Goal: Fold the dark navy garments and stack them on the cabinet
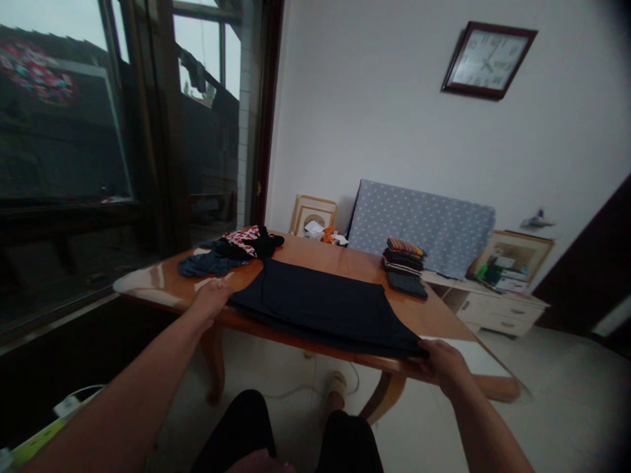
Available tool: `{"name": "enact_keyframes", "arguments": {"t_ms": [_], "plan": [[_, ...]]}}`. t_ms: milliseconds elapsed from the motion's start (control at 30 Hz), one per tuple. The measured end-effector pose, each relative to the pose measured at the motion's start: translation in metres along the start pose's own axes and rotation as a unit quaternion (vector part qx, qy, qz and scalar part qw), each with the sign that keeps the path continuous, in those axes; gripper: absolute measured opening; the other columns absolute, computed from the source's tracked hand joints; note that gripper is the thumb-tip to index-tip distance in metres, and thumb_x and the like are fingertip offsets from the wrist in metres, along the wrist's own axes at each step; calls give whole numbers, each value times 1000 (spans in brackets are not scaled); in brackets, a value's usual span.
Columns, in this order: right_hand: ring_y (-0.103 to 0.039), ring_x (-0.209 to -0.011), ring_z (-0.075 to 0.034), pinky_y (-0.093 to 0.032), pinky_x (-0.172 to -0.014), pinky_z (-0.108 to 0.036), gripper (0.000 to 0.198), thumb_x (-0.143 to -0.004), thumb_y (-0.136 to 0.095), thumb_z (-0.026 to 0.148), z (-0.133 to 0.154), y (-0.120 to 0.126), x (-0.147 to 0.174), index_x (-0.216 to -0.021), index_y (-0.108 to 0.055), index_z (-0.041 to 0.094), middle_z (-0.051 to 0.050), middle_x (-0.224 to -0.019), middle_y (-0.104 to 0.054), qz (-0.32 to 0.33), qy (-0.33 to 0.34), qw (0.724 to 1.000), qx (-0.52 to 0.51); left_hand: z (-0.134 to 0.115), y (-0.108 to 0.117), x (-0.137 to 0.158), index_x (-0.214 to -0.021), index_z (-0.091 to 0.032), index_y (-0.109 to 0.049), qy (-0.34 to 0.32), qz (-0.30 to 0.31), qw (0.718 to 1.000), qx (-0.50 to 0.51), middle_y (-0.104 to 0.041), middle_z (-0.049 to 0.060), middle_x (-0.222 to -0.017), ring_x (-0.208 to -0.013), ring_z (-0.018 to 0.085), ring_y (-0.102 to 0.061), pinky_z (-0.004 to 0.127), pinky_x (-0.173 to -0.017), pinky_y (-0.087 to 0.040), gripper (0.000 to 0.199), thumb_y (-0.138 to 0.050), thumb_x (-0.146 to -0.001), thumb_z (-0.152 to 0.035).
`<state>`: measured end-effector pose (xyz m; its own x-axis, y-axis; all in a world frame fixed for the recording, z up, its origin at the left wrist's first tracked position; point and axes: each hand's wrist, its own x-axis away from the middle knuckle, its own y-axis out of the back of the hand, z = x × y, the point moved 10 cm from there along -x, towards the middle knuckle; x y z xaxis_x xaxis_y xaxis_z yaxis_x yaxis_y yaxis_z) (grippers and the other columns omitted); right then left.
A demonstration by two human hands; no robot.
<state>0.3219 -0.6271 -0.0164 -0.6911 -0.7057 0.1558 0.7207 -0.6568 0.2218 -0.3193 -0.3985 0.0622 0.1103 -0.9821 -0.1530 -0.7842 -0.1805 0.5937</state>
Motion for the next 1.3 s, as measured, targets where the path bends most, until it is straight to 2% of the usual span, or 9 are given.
{"name": "enact_keyframes", "arguments": {"t_ms": [100, 233, 400, 600, 700, 933, 1167, 1267, 1300], "plan": [[-60, -51, -17, -50, -47, -26, 21, -70, -73, 36, 0, -4, -6, -77, -56, 25, 1, -60, -62, 16, 8, 997, -70, 3, 4, 3, -78, -19, -59, 51, -23, 991, 121, -62, 2, -73, -58, 14, -57, 21, -47, -40, 18, -57, -74, -36], [-61, -57, -15, -53, -50, -24, 34, -67, -77, 29, 15, -16, -19, -99, -67, 26, 1, -74, -66, 39, 32, 987, -154, 8, -11, -2, -92, -18, -66, 124, 0, 960, 249, -64, 1, -72, -48, 11, -54, 18, -41, -30, 27, -68, -71, -35], [-67, -82, -18, -60, -65, -24, 28, -72, -75, 30, 24, -32, -49, -98, -71, 22, -4, -101, -69, 59, 23, 978, -196, 4, -29, -27, -101, -15, -68, 146, 9, 935, 323, -70, 5, -81, -53, 12, -63, 17, -42, -35, 38, -75, -69, -32], [-68, -78, -15, -62, -69, -24, 20, -72, -75, 19, 28, -45, -96, -90, -66, 19, -3, -94, -68, 14, -11, 970, -244, 0, -49, -72, -94, -14, -66, 156, -14, 906, 393, -71, 6, -82, -57, 14, -68, 15, -42, -41, 21, -72, -74, -18], [-68, -76, -16, -63, -71, -26, 22, -71, -74, 15, 32, -54, -114, -89, -63, 21, -1, -87, -68, 5, -18, 964, -266, 1, -64, -92, -93, -13, -64, 190, -29, 880, 434, -69, 6, -82, -59, 14, -70, 15, -44, -47, 17, -67, -77, -8], [-70, -79, -18, -64, -71, -30, 32, -68, -72, 11, 34, -69, -142, -94, -60, 24, 0, -89, -69, -17, -16, 964, -264, 5, -93, -118, -92, -14, -57, 233, -41, 856, 459, -66, 5, -82, -60, 14, -70, 18, -49, -54, 16, -63, -82, -2], [-71, -82, -18, -64, -74, -31, 42, -67, -69, 9, 49, -81, -145, -103, -57, 27, 1, -95, -70, 26, 3, 965, -262, 19, -103, -126, -92, -16, -55, 257, -54, 849, 459, -66, 5, -83, -65, 16, -71, 25, -57, -59, 22, -58, -81, 3], [-71, -85, -19, -62, -82, -31, 33, -67, -67, 11, 48, -89, -143, -96, -58, 23, -3, -91, -70, 49, -4, 964, -263, 19, -108, -124, -95, -16, -56, 255, -53, 850, 457, -67, 6, -87, -70, 16, -71, 29, -67, -61, 25, -59, -78, 3], [-71, -86, -20, -61, -84, -31, 28, -68, -68, 14, 47, -90, -143, -92, -58, 23, -3, -89, -70, 49, -4, 964, -260, 16, -108, -123, -96, -16, -56, 239, -52, 862, 445, -68, 6, -89, -72, 16, -71, 29, -70, -60, 25, -60, -78, 1]]}}
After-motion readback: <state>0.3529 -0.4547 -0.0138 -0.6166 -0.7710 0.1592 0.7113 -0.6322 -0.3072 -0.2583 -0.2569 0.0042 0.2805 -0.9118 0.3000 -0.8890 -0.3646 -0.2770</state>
